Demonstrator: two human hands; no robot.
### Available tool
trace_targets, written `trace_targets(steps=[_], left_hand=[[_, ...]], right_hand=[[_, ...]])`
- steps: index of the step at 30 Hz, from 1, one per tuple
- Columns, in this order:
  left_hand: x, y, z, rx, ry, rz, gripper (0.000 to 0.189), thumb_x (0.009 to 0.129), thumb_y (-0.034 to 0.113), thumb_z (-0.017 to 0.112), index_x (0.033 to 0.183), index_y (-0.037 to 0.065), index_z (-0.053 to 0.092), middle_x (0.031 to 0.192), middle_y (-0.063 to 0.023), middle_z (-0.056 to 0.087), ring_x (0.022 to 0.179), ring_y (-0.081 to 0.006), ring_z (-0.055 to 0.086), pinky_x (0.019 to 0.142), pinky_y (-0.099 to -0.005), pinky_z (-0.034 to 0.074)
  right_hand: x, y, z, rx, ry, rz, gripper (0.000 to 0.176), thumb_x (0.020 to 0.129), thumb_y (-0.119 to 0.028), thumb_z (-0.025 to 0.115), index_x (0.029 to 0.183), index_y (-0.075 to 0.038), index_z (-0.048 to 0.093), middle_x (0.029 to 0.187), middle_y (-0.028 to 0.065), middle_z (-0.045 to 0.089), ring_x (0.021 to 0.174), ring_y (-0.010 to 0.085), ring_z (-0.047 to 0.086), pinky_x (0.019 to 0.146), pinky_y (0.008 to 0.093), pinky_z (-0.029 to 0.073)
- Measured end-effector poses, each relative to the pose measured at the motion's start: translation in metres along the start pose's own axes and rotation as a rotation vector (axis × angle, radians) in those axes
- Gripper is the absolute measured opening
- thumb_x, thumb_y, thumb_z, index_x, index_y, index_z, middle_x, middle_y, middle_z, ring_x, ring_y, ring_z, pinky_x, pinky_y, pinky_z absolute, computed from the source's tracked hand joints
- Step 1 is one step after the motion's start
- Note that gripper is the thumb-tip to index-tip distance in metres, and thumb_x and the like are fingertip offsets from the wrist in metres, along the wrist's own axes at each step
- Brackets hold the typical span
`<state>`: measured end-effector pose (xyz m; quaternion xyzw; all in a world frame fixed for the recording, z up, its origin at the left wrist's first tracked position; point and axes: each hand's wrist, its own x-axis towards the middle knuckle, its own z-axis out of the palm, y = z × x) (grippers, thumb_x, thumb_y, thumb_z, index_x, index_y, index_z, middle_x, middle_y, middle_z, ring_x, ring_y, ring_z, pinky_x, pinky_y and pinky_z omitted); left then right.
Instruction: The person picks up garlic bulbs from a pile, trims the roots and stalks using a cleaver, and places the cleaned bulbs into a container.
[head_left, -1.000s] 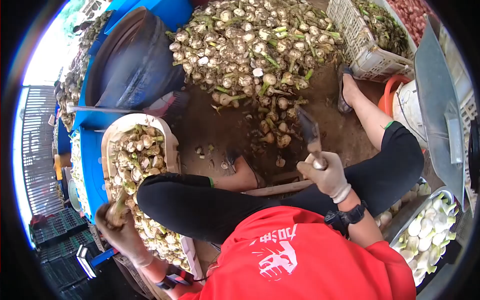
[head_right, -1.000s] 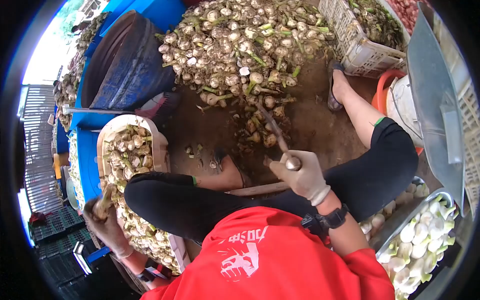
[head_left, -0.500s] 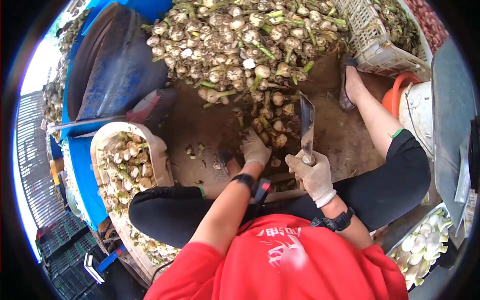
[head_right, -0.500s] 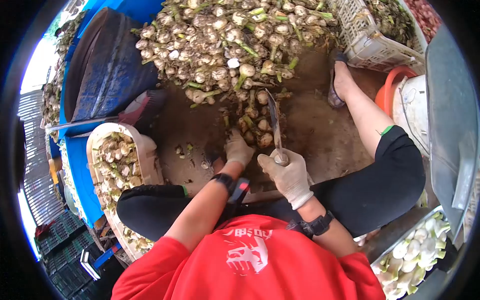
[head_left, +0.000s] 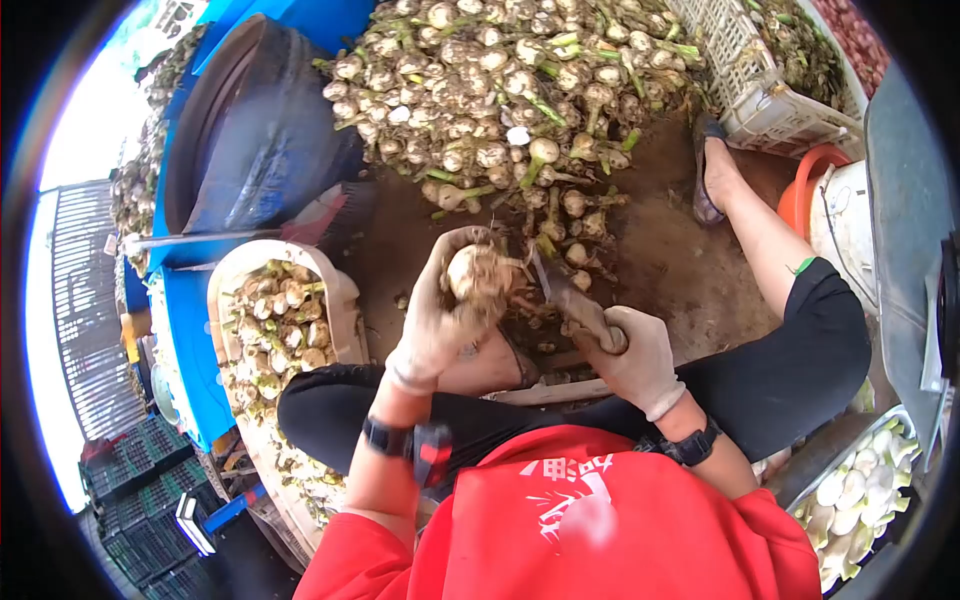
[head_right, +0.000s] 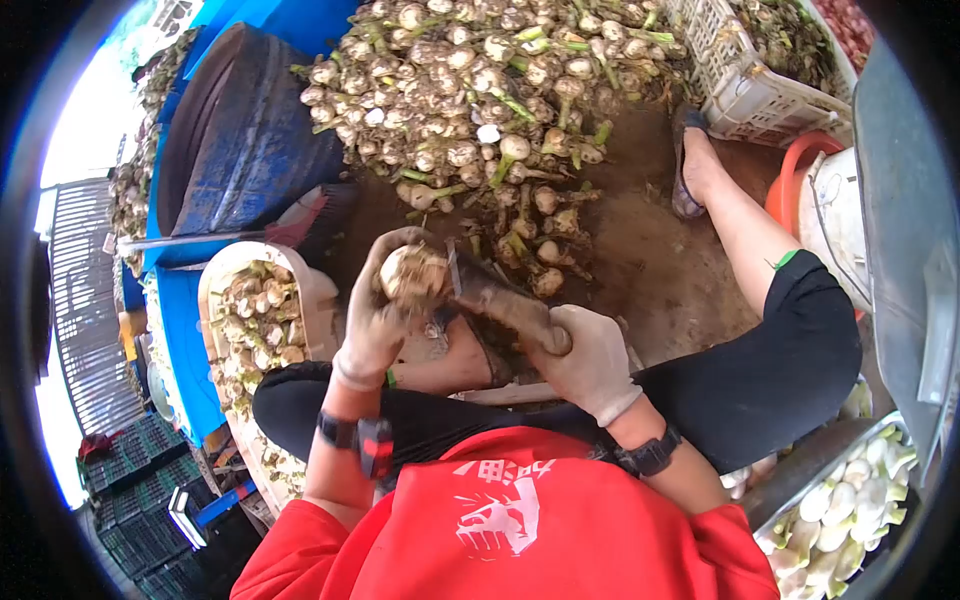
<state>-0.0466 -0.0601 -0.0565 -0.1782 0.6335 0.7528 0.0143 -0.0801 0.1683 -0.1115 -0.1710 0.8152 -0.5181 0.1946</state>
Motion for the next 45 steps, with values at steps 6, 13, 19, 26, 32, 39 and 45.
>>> trace_targets(steps=[6,13,19,26,32,39,45], left_hand=[[-0.070,0.036,0.015,0.457,0.127,0.160,0.075,0.064,0.015,0.089,0.125,0.002,0.047,0.107,-0.0093,0.061,0.099,-0.0145,0.058,0.089,-0.0301,0.048],[-0.110,0.031,0.032,0.399,0.443,0.278,0.078,0.064,0.020,0.090,0.126,0.002,0.046,0.103,-0.0088,0.062,0.092,-0.0158,0.061,0.086,-0.0316,0.050],[-0.118,0.038,0.040,0.553,0.611,0.652,0.059,0.069,0.004,0.083,0.117,0.001,0.050,0.099,-0.0139,0.061,0.085,-0.0262,0.064,0.077,-0.0322,0.053],[-0.106,0.007,0.005,0.061,0.454,0.256,0.055,0.069,-0.009,0.071,0.120,0.002,0.053,0.117,-0.0085,0.058,0.105,-0.0193,0.059,0.091,-0.0293,0.050],[-0.109,0.010,0.035,-0.381,0.353,0.111,0.051,0.067,-0.015,0.063,0.113,0.006,0.051,0.110,-0.0067,0.057,0.100,-0.0180,0.060,0.084,-0.0305,0.052],[-0.148,0.031,-0.018,0.001,0.543,0.422,0.051,0.079,0.002,0.076,0.123,0.004,0.049,0.112,-0.0086,0.058,0.100,-0.0208,0.062,0.086,-0.0348,0.055],[-0.221,0.090,-0.117,1.943,1.542,-0.090,0.039,0.079,0.013,0.079,0.112,-0.002,0.062,0.117,-0.0121,0.063,0.106,-0.0250,0.060,0.092,-0.0364,0.050]], right_hand=[[-0.015,-0.061,-0.006,-0.194,-0.056,-0.478,0.020,0.063,-0.013,0.072,0.073,-0.009,0.055,0.070,0.0106,0.055,0.060,0.0316,0.059,0.053,0.0405,0.048],[-0.035,-0.083,0.007,-0.195,-0.041,-0.541,0.015,0.065,-0.012,0.068,0.076,-0.009,0.058,0.071,0.0103,0.055,0.059,0.0328,0.059,0.054,0.0418,0.049],[-0.026,0.000,-0.013,-0.440,-0.007,0.072,0.019,0.079,-0.020,0.067,0.070,-0.004,0.065,0.065,0.0208,0.060,0.065,0.0412,0.061,0.057,0.0465,0.048],[-0.054,-0.017,-0.003,-0.198,0.039,0.020,0.021,0.074,-0.016,0.073,0.069,-0.001,0.059,0.066,0.0185,0.056,0.063,0.0381,0.059,0.055,0.0403,0.046],[-0.030,-0.061,0.009,0.084,-0.019,-0.463,0.019,0.067,-0.008,0.073,0.074,0.000,0.058,0.070,0.0185,0.054,0.061,0.0379,0.057,0.054,0.0392,0.044],[-0.029,0.007,-0.004,-0.069,-0.325,0.102,0.029,0.077,-0.022,0.072,0.065,-0.001,0.057,0.053,0.0141,0.049,0.048,0.0255,0.046,0.051,0.0360,0.041],[-0.027,-0.004,-0.044,0.297,0.059,0.311,0.025,0.085,-0.010,0.071,0.064,-0.005,0.059,0.057,-0.0050,0.053,0.054,0.0017,0.045,0.048,0.0225,0.035]])
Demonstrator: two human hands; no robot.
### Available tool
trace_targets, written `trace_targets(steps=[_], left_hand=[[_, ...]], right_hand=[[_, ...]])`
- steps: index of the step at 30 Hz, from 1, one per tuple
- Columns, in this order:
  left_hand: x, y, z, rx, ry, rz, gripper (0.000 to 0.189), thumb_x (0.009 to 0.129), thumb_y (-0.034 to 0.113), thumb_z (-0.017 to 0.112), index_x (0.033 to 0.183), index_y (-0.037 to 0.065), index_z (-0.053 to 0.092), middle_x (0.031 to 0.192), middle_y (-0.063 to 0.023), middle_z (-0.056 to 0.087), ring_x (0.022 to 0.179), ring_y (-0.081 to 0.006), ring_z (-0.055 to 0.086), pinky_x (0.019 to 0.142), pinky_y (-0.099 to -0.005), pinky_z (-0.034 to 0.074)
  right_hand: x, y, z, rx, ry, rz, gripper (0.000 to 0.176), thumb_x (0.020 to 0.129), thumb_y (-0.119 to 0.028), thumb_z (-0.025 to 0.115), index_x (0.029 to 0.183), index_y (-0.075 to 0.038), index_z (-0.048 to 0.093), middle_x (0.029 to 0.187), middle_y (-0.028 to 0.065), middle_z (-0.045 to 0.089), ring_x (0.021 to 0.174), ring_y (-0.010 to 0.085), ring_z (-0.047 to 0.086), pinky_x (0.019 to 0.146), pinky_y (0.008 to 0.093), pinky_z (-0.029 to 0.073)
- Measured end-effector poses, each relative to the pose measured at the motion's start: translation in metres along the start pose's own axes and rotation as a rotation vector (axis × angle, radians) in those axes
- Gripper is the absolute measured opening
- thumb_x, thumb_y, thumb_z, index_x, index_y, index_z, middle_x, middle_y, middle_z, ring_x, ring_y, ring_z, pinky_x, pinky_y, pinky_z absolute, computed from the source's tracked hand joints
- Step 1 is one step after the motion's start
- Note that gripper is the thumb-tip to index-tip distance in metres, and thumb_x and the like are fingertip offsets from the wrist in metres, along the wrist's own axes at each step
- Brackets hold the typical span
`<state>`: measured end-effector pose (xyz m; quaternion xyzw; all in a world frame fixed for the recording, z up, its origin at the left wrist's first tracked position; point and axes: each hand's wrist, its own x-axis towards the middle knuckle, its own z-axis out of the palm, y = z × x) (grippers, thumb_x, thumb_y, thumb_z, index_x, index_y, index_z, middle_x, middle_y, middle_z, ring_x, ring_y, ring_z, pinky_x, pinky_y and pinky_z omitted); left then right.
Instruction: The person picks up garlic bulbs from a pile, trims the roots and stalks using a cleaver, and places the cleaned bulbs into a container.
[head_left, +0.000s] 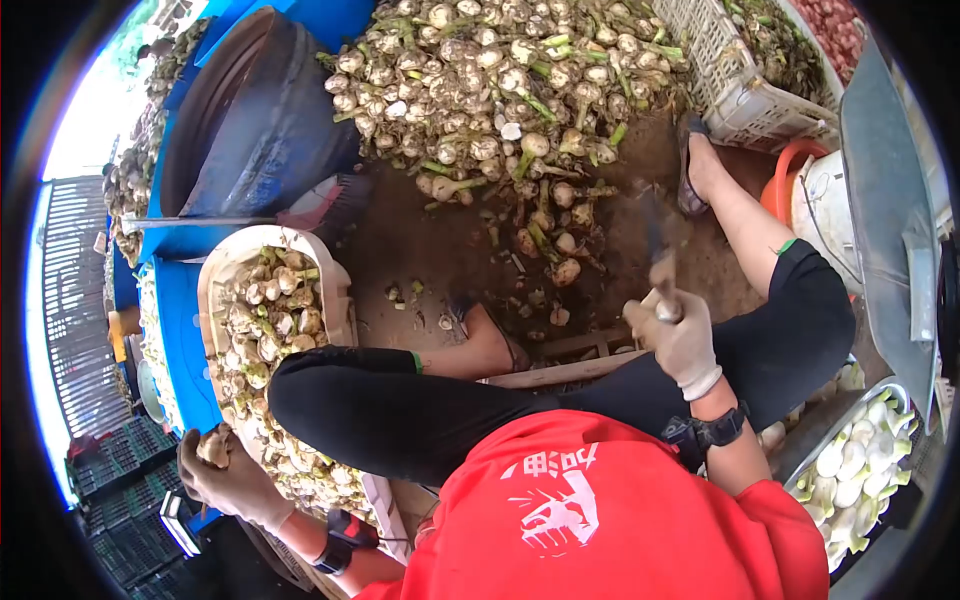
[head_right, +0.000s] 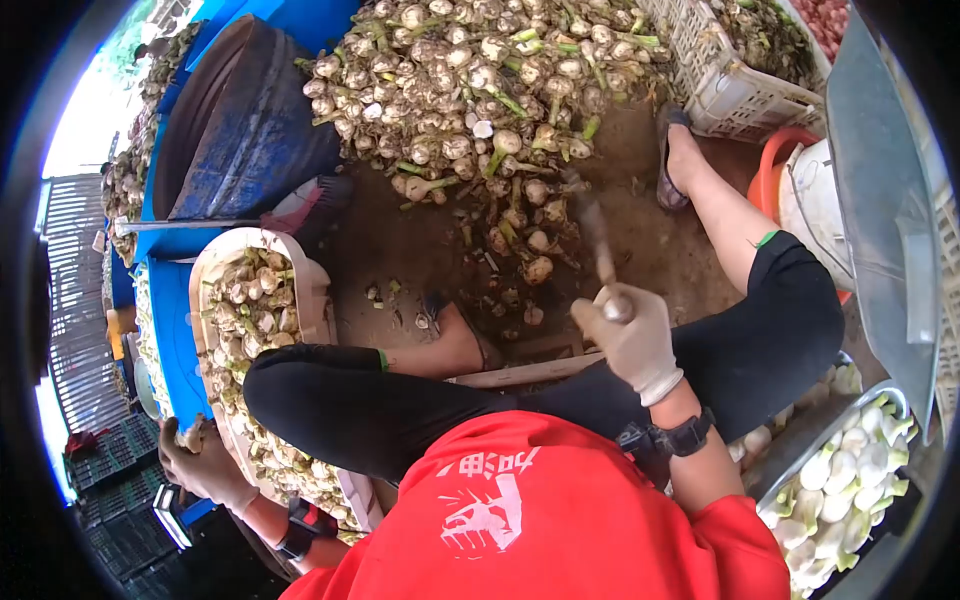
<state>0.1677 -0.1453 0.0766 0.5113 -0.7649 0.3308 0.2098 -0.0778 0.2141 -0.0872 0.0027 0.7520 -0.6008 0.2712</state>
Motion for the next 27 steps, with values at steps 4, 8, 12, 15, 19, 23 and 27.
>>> trace_targets(steps=[4,8,12,15,19,23,27], left_hand=[[-0.033,0.044,0.057,-1.027,-0.195,-0.042,0.032,0.086,0.005,0.068,0.116,0.000,0.061,0.115,-0.0106,0.063,0.111,-0.0226,0.058,0.096,-0.0336,0.047],[-0.104,0.235,0.063,-1.011,-0.750,0.931,0.051,0.075,0.005,0.064,0.125,0.005,0.059,0.118,-0.0155,0.063,0.110,-0.0336,0.058,0.095,-0.0423,0.046],[-0.227,0.348,0.125,-0.774,-0.589,1.610,0.046,0.081,0.020,0.062,0.126,0.012,0.058,0.126,-0.0121,0.057,0.123,-0.0319,0.050,0.097,-0.0463,0.042],[-0.248,0.387,0.152,-0.620,-0.314,1.899,0.044,0.085,0.027,0.060,0.127,0.014,0.058,0.122,-0.0106,0.058,0.123,-0.0299,0.050,0.093,-0.0432,0.043],[-0.216,0.401,0.124,-0.541,-0.812,1.789,0.055,0.078,0.020,0.073,0.130,0.014,0.055,0.117,-0.0131,0.059,0.118,-0.0285,0.054,0.090,-0.0430,0.047],[-0.180,0.359,0.098,-1.722,-1.576,0.591,0.076,0.062,-0.006,0.081,0.129,0.007,0.046,0.115,-0.0086,0.058,0.106,-0.0179,0.059,0.094,-0.0303,0.050],[-0.097,0.288,0.020,-1.847,-1.561,0.307,0.079,0.065,-0.003,0.081,0.131,0.003,0.039,0.117,-0.0064,0.056,0.109,-0.0142,0.054,0.096,-0.0293,0.046]], right_hand=[[0.019,-0.009,0.008,0.271,0.050,0.255,0.022,0.085,-0.010,0.073,0.068,-0.006,0.060,0.060,-0.0013,0.057,0.050,0.0038,0.047,0.047,0.0209,0.035],[0.026,-0.006,0.021,0.256,0.000,0.194,0.023,0.085,-0.011,0.074,0.068,-0.006,0.060,0.062,-0.0027,0.057,0.054,0.0035,0.047,0.051,0.0213,0.037],[0.029,0.006,0.025,0.171,0.023,0.114,0.024,0.085,-0.010,0.073,0.067,-0.004,0.059,0.061,-0.0055,0.052,0.059,0.0025,0.044,0.054,0.0230,0.038],[0.033,0.007,0.022,0.124,0.063,0.060,0.025,0.085,-0.010,0.073,0.066,-0.003,0.058,0.058,-0.0053,0.048,0.058,0.0029,0.040,0.052,0.0244,0.037],[0.034,0.010,0.017,0.138,0.106,0.068,0.027,0.085,-0.011,0.073,0.065,-0.003,0.058,0.057,-0.0045,0.047,0.057,0.0034,0.040,0.052,0.0252,0.037],[0.034,0.008,0.012,0.154,0.091,0.051,0.025,0.083,-0.014,0.075,0.067,-0.002,0.059,0.055,0.0018,0.050,0.052,0.0114,0.047,0.052,0.0295,0.040],[0.025,-0.007,0.014,-0.371,0.084,-0.177,0.022,0.073,-0.019,0.075,0.072,0.000,0.062,0.065,0.0203,0.057,0.069,0.0415,0.061,0.058,0.0423,0.048]])
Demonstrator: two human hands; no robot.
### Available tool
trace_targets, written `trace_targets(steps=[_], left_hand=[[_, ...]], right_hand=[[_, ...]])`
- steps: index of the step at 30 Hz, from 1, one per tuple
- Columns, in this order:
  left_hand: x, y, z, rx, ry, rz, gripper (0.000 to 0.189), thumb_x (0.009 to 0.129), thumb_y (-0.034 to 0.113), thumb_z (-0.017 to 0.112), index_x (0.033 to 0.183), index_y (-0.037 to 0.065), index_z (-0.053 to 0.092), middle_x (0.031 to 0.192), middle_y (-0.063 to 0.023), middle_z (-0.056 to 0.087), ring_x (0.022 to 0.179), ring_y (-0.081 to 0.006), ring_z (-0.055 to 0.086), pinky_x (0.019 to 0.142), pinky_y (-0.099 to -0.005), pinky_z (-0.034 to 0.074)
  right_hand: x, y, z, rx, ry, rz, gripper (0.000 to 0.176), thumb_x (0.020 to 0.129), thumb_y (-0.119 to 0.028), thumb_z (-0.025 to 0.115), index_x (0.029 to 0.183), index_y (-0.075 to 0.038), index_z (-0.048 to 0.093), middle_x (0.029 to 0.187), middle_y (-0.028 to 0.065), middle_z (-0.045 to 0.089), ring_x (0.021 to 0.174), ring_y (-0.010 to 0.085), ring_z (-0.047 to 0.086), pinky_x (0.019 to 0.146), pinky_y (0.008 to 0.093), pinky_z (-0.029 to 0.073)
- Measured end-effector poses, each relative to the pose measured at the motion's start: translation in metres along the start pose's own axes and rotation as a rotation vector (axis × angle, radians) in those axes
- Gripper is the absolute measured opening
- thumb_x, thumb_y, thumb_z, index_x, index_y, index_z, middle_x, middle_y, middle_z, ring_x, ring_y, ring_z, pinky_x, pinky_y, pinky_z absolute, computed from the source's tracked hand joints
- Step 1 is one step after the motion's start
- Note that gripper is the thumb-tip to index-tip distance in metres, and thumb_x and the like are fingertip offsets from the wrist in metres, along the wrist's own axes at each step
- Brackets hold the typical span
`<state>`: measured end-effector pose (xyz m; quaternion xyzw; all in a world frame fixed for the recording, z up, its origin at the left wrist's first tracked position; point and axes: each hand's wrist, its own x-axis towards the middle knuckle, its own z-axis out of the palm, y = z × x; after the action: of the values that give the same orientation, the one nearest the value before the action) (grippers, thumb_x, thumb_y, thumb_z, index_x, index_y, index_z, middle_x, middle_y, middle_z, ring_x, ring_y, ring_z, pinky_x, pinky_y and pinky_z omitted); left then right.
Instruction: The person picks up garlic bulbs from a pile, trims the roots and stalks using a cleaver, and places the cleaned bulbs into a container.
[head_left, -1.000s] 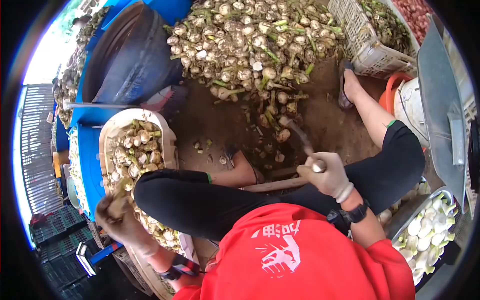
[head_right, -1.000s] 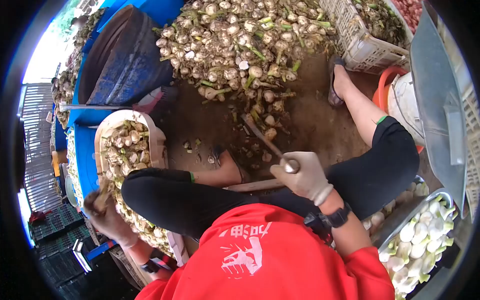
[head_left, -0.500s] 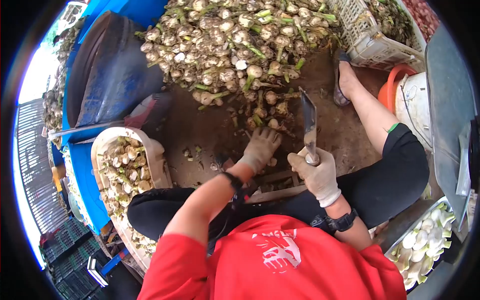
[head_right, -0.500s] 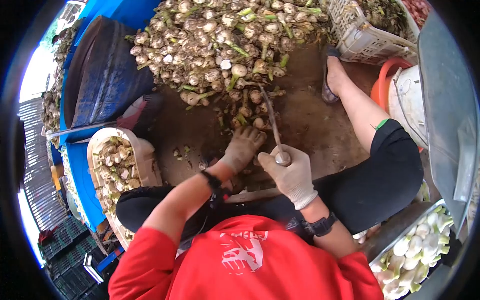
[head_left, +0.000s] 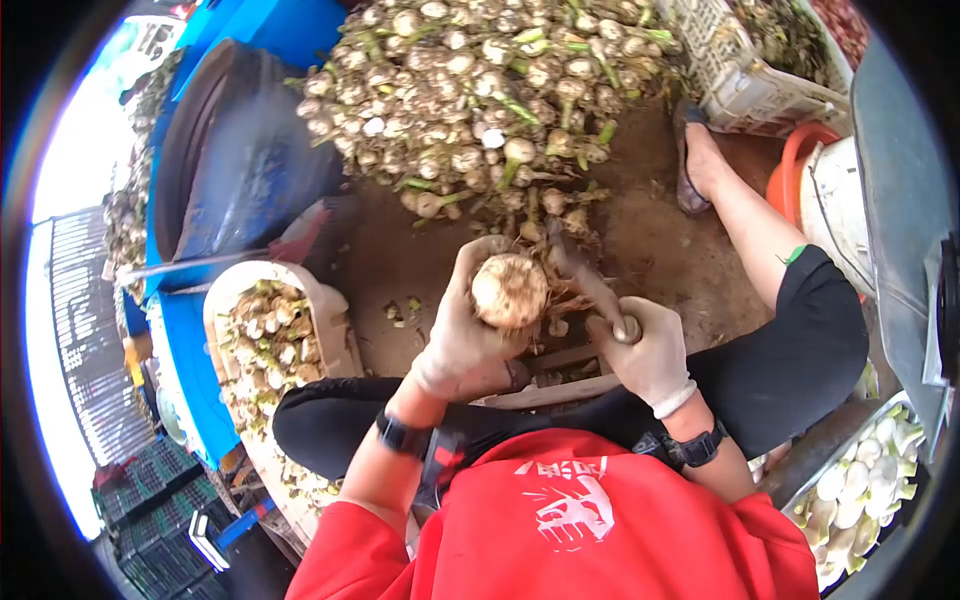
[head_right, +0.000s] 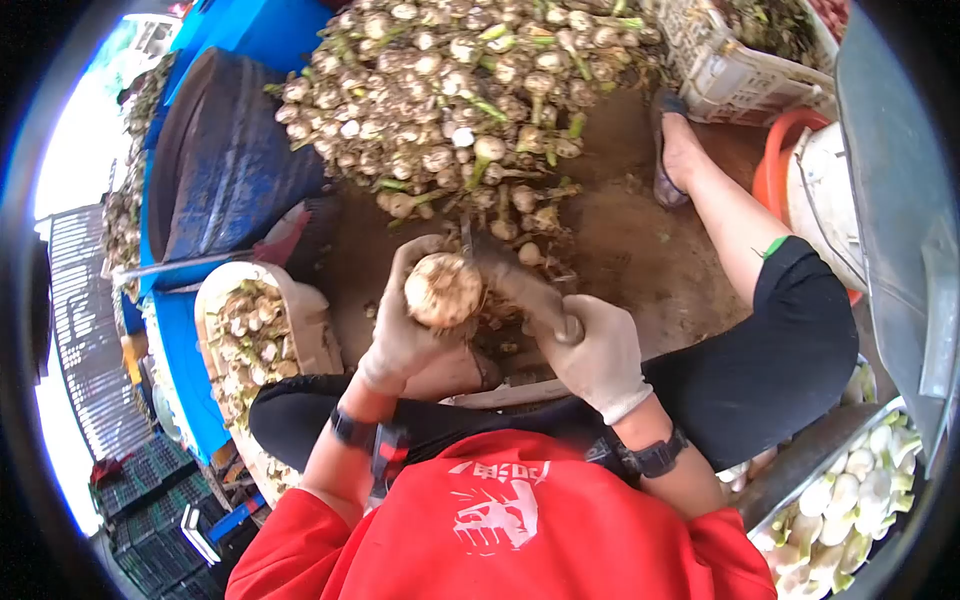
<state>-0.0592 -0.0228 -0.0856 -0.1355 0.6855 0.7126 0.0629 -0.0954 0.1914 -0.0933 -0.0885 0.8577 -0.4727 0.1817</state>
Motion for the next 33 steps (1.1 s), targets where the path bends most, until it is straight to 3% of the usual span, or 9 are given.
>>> trace_targets(steps=[4,14,17,19,21,25,27,29,33], left_hand=[[-0.052,0.044,-0.012,0.208,0.063,0.151,0.091,0.065,0.007,0.088,0.138,0.001,0.034,0.121,-0.0099,0.057,0.110,-0.0170,0.056,0.097,-0.0324,0.047],[-0.116,0.064,-0.004,0.466,0.414,0.254,0.076,0.065,0.023,0.090,0.125,0.000,0.048,0.105,-0.0109,0.063,0.096,-0.0187,0.062,0.086,-0.0318,0.050],[-0.128,0.075,0.002,0.728,0.497,0.301,0.068,0.064,0.012,0.089,0.119,0.001,0.049,0.102,-0.0129,0.063,0.088,-0.0210,0.065,0.080,-0.0331,0.054],[-0.150,0.083,0.011,0.414,0.434,0.523,0.074,0.061,0.009,0.084,0.124,0.001,0.046,0.105,-0.0093,0.059,0.094,-0.0183,0.062,0.086,-0.0316,0.051],[-0.141,0.079,0.005,0.495,0.511,0.367,0.077,0.061,0.008,0.091,0.123,0.005,0.047,0.108,-0.0118,0.060,0.090,-0.0216,0.064,0.080,-0.0353,0.056],[-0.117,0.054,-0.022,1.062,0.509,0.485,0.084,0.057,0.008,0.094,0.127,0.003,0.048,0.109,-0.0098,0.060,0.095,-0.0185,0.062,0.084,-0.0313,0.055],[-0.119,0.040,-0.020,0.034,0.436,0.196,0.078,0.063,0.005,0.089,0.129,0.002,0.047,0.113,-0.0093,0.060,0.101,-0.0182,0.061,0.089,-0.0322,0.054],[-0.121,0.037,-0.017,-0.304,0.395,0.176,0.072,0.069,-0.001,0.083,0.130,0.003,0.045,0.116,-0.0092,0.059,0.106,-0.0194,0.061,0.093,-0.0331,0.053],[-0.127,0.037,-0.006,-0.541,0.350,0.108,0.065,0.070,-0.006,0.078,0.126,0.004,0.046,0.117,-0.0087,0.058,0.106,-0.0206,0.061,0.092,-0.0338,0.053]], right_hand=[[-0.018,-0.023,0.007,-0.034,-0.039,-0.557,0.012,0.065,-0.006,0.063,0.069,-0.003,0.053,0.066,0.0159,0.051,0.060,0.0372,0.057,0.053,0.0431,0.046],[-0.048,-0.074,0.023,-0.131,-0.202,-0.658,0.012,0.066,-0.012,0.067,0.073,-0.008,0.058,0.071,0.0101,0.057,0.061,0.0311,0.060,0.055,0.0406,0.049],[-0.042,-0.043,0.030,-0.288,-0.089,-0.545,0.008,0.071,-0.014,0.066,0.070,-0.007,0.061,0.067,0.0150,0.058,0.063,0.0362,0.060,0.057,0.0435,0.050],[-0.024,0.023,0.025,-0.362,-0.122,-0.178,0.015,0.077,-0.016,0.065,0.069,-0.004,0.062,0.065,0.0178,0.058,0.063,0.0390,0.059,0.056,0.0442,0.049],[-0.039,-0.002,0.022,-0.223,-0.088,-0.254,0.021,0.080,-0.020,0.068,0.070,-0.002,0.062,0.065,0.0202,0.058,0.064,0.0410,0.058,0.055,0.0437,0.046],[-0.055,0.005,0.031,0.038,-0.073,-0.080,0.025,0.078,-0.023,0.072,0.073,0.000,0.063,0.058,0.0179,0.051,0.052,0.0322,0.053,0.052,0.0377,0.041],[-0.062,0.009,0.028,0.071,-0.097,-0.055,0.024,0.079,-0.021,0.072,0.074,0.001,0.063,0.057,0.0155,0.049,0.049,0.0255,0.048,0.051,0.0358,0.040],[-0.062,-0.002,0.028,0.207,-0.132,-0.227,0.024,0.083,-0.010,0.073,0.068,-0.002,0.056,0.055,0.0005,0.047,0.052,0.0069,0.042,0.049,0.0270,0.036],[-0.052,-0.038,0.032,0.298,-0.116,-0.491,0.021,0.080,-0.004,0.073,0.070,-0.001,0.055,0.060,0.0046,0.046,0.053,0.0096,0.043,0.050,0.0284,0.037]])
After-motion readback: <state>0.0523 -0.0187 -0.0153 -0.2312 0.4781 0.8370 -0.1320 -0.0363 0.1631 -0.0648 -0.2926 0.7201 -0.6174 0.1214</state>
